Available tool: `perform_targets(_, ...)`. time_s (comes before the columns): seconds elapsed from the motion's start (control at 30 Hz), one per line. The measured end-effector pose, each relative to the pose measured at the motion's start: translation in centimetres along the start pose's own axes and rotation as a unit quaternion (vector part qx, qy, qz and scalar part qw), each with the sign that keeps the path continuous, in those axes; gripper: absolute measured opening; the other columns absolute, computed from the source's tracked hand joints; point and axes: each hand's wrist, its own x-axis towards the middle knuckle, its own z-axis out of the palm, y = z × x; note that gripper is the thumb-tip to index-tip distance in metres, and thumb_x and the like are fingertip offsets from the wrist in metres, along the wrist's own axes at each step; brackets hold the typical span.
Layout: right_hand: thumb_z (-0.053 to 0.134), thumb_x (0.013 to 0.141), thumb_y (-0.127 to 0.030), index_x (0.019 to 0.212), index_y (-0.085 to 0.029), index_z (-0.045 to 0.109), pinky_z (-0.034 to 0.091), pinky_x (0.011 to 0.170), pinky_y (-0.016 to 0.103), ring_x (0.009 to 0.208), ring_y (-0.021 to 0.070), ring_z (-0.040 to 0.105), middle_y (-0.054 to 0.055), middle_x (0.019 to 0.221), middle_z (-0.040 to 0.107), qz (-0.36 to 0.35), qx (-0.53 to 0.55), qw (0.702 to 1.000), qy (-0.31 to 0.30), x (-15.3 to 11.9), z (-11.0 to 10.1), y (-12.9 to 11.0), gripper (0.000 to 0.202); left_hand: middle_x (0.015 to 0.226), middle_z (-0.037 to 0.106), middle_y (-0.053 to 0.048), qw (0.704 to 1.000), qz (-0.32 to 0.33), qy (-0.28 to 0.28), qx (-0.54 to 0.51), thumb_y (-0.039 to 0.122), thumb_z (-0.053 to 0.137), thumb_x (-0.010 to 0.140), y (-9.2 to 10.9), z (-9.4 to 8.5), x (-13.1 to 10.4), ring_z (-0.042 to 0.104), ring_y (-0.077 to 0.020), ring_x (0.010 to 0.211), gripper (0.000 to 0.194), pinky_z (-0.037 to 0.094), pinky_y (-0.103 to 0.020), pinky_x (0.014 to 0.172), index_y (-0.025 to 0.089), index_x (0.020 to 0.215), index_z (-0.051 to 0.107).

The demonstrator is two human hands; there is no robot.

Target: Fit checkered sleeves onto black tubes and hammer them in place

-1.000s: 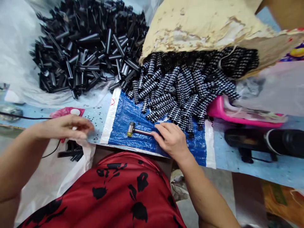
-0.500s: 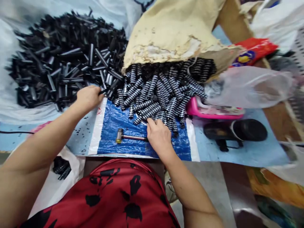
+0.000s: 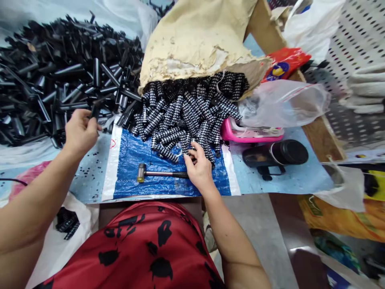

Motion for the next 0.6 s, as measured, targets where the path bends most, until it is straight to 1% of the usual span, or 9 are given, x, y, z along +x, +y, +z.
perform_targets(0.07, 0.065, 0.095, -0.047, 0.145, -0.02, 0.054, 0.059, 0.082, 0.04, 0.098, 0.0238, 0.073, 0.014, 0.115, 0.074, -0.018, 0.028, 0.999, 0.015, -0.3, -0.2, 0.2, 0.058, 0.072, 0.07, 0.001, 0.978, -0.093, 0.02, -0.186, 0.001, 0.05, 0.088, 0.5, -0.3, -1.0, 0.055, -0.0137, 0.052, 0.023, 0.043, -0.028, 0.054, 0.018, 0.102, 0.048)
perform_targets(0.13, 0.065, 0.096, -0.045, 0.146, -0.021, 0.052, 0.059, 0.086, 0.04, 0.103, 0.0233, 0.071, 0.013, 0.116, 0.072, -0.035, 0.087, 0.995, 0.021, -0.6, -0.5, 0.2, 0.057, 0.064, 0.068, 0.003, 0.93, -0.172, 0.032, -0.323, -0.004, 0.045, 0.086, 1.0, -0.7, -2.3, 0.051, -0.0131, 0.045, 0.025, 0.04, -0.026, 0.048, 0.02, 0.094, 0.043)
perform_targets(0.17, 0.066, 0.096, -0.045, 0.147, -0.022, 0.05, 0.059, 0.086, 0.039, 0.103, 0.0228, 0.071, 0.012, 0.116, 0.071, -0.04, 0.133, 0.99, 0.015, -0.7, -0.6, 0.0, 0.058, 0.059, 0.065, 0.004, 0.911, -0.195, 0.027, -0.362, -0.002, 0.045, 0.088, 1.3, -0.9, -3.0, 0.049, -0.0131, 0.043, 0.022, 0.038, -0.025, 0.045, 0.02, 0.092, 0.044)
perform_targets(0.23, 0.064, 0.096, -0.053, 0.147, -0.023, 0.047, 0.06, 0.082, 0.039, 0.097, 0.0221, 0.072, 0.011, 0.114, 0.07, -0.028, 0.25, 0.968, -0.02, -0.8, -0.7, -0.9, 0.061, 0.051, 0.059, 0.004, 0.888, -0.216, -0.001, -0.405, 0.009, 0.045, 0.097, 1.6, -1.2, -4.4, 0.043, -0.0135, 0.038, 0.013, 0.033, -0.024, 0.041, 0.02, 0.099, 0.051)
perform_targets(0.3, 0.056, 0.097, -0.064, 0.139, -0.023, 0.051, 0.06, 0.074, 0.037, 0.088, 0.0211, 0.071, 0.009, 0.107, 0.071, 0.03, 0.358, 0.931, -0.071, -0.5, -0.4, -2.2, 0.06, 0.049, 0.056, 0.004, 0.875, -0.222, -0.043, -0.428, 0.016, 0.045, 0.101, 1.9, -1.3, -5.7, 0.041, -0.0143, 0.036, 0.017, 0.032, -0.024, 0.039, 0.021, 0.113, 0.055)
perform_targets(0.33, 0.052, 0.097, -0.069, 0.132, -0.022, 0.056, 0.059, 0.069, 0.035, 0.083, 0.0201, 0.07, 0.008, 0.1, 0.07, 0.069, 0.395, 0.912, -0.092, -0.3, -0.2, -2.9, 0.059, 0.052, 0.059, 0.003, 0.87, -0.225, -0.06, -0.435, 0.016, 0.045, 0.1, 2.0, -1.2, -6.2, 0.042, -0.0147, 0.036, 0.021, 0.034, -0.024, 0.039, 0.022, 0.118, 0.055)
perform_targets(0.43, 0.056, 0.092, -0.078, 0.107, -0.019, 0.064, 0.052, 0.058, 0.028, 0.072, 0.0155, 0.066, 0.004, 0.085, 0.066, 0.166, 0.452, 0.868, -0.124, 0.3, 1.0, -5.0, 0.061, 0.072, 0.072, -0.004, 0.861, -0.225, -0.073, -0.451, 0.006, 0.049, 0.084, 2.4, -0.9, -7.6, 0.054, -0.0148, 0.043, 0.027, 0.042, -0.025, 0.044, 0.018, 0.108, 0.053)
perform_targets(0.5, 0.064, 0.086, -0.08, 0.102, -0.018, 0.066, 0.051, 0.059, 0.025, 0.07, 0.013, 0.064, 0.002, 0.082, 0.064, 0.184, 0.476, 0.849, -0.136, 0.4, 1.8, -6.0, 0.064, 0.078, 0.072, -0.005, 0.854, -0.216, -0.08, -0.466, 0.007, 0.052, 0.076, 2.5, -0.6, -8.6, 0.056, -0.0138, 0.046, 0.026, 0.044, -0.025, 0.046, 0.016, 0.1, 0.051)
perform_targets(0.6, 0.069, 0.084, -0.077, 0.1, -0.019, 0.067, 0.045, 0.052, 0.021, 0.057, 0.0081, 0.055, -0.002, 0.073, 0.059, 0.177, 0.488, 0.844, -0.131, 0.1, 2.7, -7.0, 0.061, 0.066, 0.065, 0.0, 0.848, -0.207, -0.137, -0.469, 0.02, 0.062, 0.084, 2.8, 0.1, -10.6, 0.052, -0.0122, 0.044, 0.023, 0.04, -0.022, 0.043, 0.016, 0.105, 0.053)
